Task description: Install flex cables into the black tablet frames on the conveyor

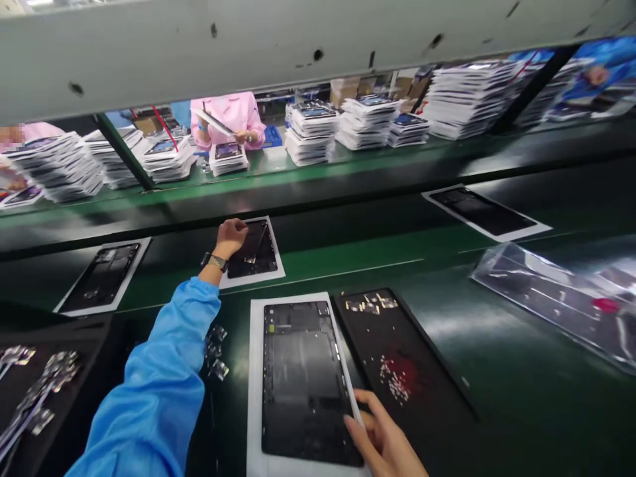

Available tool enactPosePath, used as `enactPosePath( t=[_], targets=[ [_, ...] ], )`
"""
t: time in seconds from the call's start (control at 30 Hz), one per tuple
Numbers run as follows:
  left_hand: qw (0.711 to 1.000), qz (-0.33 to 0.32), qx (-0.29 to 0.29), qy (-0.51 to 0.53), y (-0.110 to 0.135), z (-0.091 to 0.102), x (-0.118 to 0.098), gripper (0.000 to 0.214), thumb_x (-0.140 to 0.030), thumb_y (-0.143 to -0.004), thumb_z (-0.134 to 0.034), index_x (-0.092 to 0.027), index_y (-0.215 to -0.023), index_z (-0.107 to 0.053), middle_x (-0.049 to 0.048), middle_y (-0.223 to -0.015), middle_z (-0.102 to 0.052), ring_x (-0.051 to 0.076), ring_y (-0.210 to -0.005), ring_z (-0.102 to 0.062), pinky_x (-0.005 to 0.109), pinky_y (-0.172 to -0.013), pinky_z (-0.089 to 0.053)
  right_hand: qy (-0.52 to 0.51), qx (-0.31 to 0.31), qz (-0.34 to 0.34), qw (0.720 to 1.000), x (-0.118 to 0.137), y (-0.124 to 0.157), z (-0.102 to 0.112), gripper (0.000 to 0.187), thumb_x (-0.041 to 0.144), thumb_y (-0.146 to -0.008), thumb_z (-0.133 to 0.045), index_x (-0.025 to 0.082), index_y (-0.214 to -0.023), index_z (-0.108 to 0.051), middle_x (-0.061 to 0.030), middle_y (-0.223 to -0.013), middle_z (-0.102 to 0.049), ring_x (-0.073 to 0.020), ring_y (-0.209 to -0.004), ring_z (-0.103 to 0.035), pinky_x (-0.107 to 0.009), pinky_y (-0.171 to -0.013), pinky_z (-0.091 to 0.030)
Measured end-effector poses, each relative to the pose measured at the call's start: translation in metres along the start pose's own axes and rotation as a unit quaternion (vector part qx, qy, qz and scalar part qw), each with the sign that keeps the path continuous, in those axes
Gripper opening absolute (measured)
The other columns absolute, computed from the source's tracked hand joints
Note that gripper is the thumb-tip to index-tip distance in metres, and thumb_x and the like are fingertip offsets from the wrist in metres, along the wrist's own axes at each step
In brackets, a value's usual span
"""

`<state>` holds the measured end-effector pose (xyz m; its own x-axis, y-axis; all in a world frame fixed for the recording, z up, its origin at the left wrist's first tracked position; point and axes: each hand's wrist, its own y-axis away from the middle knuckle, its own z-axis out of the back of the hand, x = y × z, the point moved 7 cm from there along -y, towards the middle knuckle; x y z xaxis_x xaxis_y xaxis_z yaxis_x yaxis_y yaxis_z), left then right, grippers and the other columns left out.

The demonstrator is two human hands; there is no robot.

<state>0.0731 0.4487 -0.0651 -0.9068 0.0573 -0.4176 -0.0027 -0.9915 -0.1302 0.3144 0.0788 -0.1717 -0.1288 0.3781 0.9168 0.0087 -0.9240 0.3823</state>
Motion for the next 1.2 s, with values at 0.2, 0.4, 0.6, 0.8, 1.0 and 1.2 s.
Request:
enactPosePath(
  t=[0.2, 0.4, 0.6, 0.8, 1.0, 1.2],
  targets=[
    [0.981, -0.126, 0.117, 0.088, 0.137, 0.050, -0.057, 0.022, -0.032, -0.082, -0.062, -0.015, -0.092, -0.073, 0.0052, -0.090, -0.074, 0.021, -0.083, -0.065, 0.031, -0.083, -0.050, 0.215, -0.064, 0.108, 0.968, 0.038, 0.018, 0.014, 0.029, 0.042, -0.087, -0.056, 0.021, -0.105, -0.067, -0.0018, -0.068, -0.061, -0.0179, -0.055, -0.053, -0.029, -0.057, -0.042],
    [0.989, -0.062, 0.000, 0.132, 0.296, 0.080, -0.021, 0.030, -0.046, -0.087, -0.055, -0.024, -0.100, -0.070, 0.0053, -0.105, -0.073, 0.026, -0.096, -0.066, 0.039, -0.091, -0.051, 0.235, -0.155, 0.161, 0.946, 0.072, -0.002, 0.081, 0.017, 0.033, -0.084, -0.059, 0.022, -0.092, -0.069, -0.0033, -0.072, -0.066, -0.0186, -0.057, -0.054, -0.032, -0.061, -0.043],
    [0.997, -0.051, -0.047, 0.018, 0.418, 0.015, 0.040, 0.030, -0.035, -0.094, -0.047, -0.020, -0.109, -0.068, 0.0130, -0.116, -0.069, 0.031, -0.108, -0.064, 0.048, -0.092, -0.051, 0.353, -0.135, 0.171, 0.910, 0.087, -0.068, 0.105, 0.009, 0.019, -0.072, -0.069, 0.022, -0.081, -0.069, -0.0018, -0.071, -0.064, -0.0202, -0.068, -0.056, -0.032, -0.069, -0.042],
    [0.995, -0.029, -0.076, -0.061, 0.453, 0.024, 0.058, 0.028, -0.024, -0.095, -0.048, -0.021, -0.115, -0.068, 0.0124, -0.124, -0.066, 0.030, -0.117, -0.059, 0.048, -0.097, -0.049, 0.353, -0.109, 0.168, 0.914, 0.071, -0.094, 0.099, 0.004, 0.021, -0.071, -0.064, 0.023, -0.068, -0.064, -0.0046, -0.069, -0.062, -0.0228, -0.067, -0.056, -0.035, -0.066, -0.040],
    [0.989, 0.033, -0.132, -0.057, 0.435, 0.051, 0.079, 0.022, -0.023, -0.094, -0.049, -0.017, -0.101, -0.069, 0.0131, -0.112, -0.068, 0.028, -0.109, -0.061, 0.047, -0.097, -0.050, 0.265, -0.140, 0.153, 0.942, 0.074, -0.082, 0.110, 0.015, 0.041, -0.076, -0.055, 0.026, -0.074, -0.055, -0.0076, -0.069, -0.068, -0.0330, -0.074, -0.064, -0.043, -0.071, -0.044],
    [0.993, 0.040, -0.100, -0.054, 0.374, 0.044, 0.068, 0.020, -0.023, -0.090, -0.055, -0.020, -0.104, -0.068, 0.0119, -0.111, -0.064, 0.030, -0.108, -0.057, 0.047, -0.099, -0.047, 0.188, -0.151, 0.132, 0.961, 0.080, -0.060, 0.113, 0.022, 0.047, -0.071, -0.065, 0.028, -0.083, -0.065, -0.0079, -0.082, -0.077, -0.0398, -0.106, -0.065, -0.053, -0.098, -0.044]
  ],
)
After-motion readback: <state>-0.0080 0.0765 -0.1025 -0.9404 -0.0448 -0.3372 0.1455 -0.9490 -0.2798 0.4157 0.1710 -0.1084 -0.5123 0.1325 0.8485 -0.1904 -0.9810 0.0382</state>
